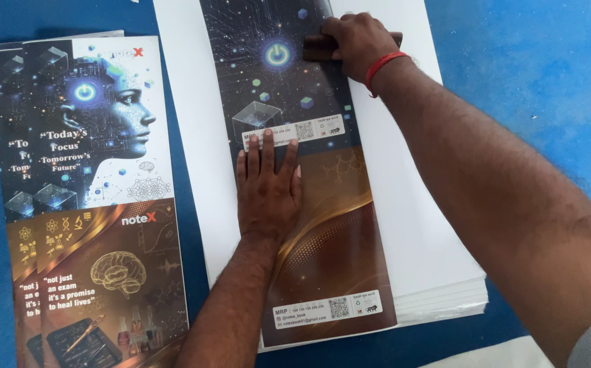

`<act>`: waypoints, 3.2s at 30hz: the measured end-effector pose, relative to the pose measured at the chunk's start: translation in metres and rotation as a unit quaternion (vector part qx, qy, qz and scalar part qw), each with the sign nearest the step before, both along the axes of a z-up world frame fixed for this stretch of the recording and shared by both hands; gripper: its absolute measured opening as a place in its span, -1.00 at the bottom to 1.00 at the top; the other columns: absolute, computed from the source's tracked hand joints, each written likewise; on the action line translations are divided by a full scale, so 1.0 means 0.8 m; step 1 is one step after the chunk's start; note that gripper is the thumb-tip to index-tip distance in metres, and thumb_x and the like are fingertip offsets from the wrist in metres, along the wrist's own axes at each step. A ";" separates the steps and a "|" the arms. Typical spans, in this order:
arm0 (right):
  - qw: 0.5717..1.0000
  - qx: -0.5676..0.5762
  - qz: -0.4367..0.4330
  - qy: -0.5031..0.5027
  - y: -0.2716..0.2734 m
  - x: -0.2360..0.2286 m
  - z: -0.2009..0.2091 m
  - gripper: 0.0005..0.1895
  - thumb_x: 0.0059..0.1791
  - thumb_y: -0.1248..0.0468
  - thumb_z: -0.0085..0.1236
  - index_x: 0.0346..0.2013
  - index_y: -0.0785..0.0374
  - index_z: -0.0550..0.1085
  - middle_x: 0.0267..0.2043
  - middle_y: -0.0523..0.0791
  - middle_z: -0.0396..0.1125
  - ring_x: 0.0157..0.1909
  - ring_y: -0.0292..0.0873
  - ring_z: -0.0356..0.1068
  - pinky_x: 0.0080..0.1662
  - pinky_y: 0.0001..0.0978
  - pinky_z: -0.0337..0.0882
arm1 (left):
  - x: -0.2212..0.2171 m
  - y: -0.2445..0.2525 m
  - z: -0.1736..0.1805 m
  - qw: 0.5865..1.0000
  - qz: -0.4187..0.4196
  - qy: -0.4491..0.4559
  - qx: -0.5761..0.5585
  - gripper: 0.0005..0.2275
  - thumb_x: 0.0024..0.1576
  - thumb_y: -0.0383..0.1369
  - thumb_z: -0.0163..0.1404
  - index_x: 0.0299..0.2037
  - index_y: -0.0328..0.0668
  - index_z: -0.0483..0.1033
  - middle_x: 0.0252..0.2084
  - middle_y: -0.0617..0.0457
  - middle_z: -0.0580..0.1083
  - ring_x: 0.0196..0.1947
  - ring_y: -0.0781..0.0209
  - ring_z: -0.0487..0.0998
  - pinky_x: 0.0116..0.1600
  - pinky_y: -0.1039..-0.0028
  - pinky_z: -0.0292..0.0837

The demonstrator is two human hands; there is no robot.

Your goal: The person places a printed cover sheet onto a stack of white paper, folds it over the edges, and uses a wooden block to press and crease the fold. This process is repeated for multiple units, with finished items stacked to the left.

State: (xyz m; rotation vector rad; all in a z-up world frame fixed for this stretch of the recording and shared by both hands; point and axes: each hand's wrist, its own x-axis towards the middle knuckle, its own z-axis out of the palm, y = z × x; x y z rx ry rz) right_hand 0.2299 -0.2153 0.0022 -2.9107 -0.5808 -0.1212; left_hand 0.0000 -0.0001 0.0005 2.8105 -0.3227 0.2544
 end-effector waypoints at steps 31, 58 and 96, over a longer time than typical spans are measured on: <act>0.997 0.007 -0.010 -0.070 0.010 0.077 -0.023 -0.67 0.00 0.35 0.29 0.07 0.17 0.53 -0.04 0.05 0.46 -0.01 0.09 0.49 0.02 -0.02 0.48 | -0.001 -0.002 0.007 1.000 0.007 -0.001 -0.013 -0.59 0.33 -0.19 -0.18 0.39 0.06 0.31 0.49 -0.20 0.14 0.50 -0.23 0.11 0.52 -0.04 -0.07; 0.970 0.039 -0.238 0.022 0.020 0.114 -0.014 -0.63 0.02 0.07 0.26 0.05 0.13 0.49 -0.07 0.05 0.48 -0.01 0.11 0.50 0.01 -0.02 0.48 | -0.001 -0.002 0.004 0.999 0.010 0.006 -0.033 -0.57 0.30 -0.19 -0.19 0.40 0.06 0.29 0.51 -0.21 0.10 0.51 -0.24 0.05 0.51 -0.03 -0.11; 0.950 0.140 -0.276 0.041 -0.031 0.112 -0.025 -0.62 0.10 0.13 0.15 0.11 0.31 0.41 0.04 0.14 0.41 0.11 0.16 0.42 0.15 -0.04 0.40 | -0.002 -0.003 0.009 0.999 0.014 -0.009 -0.038 -0.58 0.30 -0.19 -0.16 0.37 0.04 0.34 0.47 -0.22 0.18 0.49 -0.23 0.10 0.49 -0.04 -0.06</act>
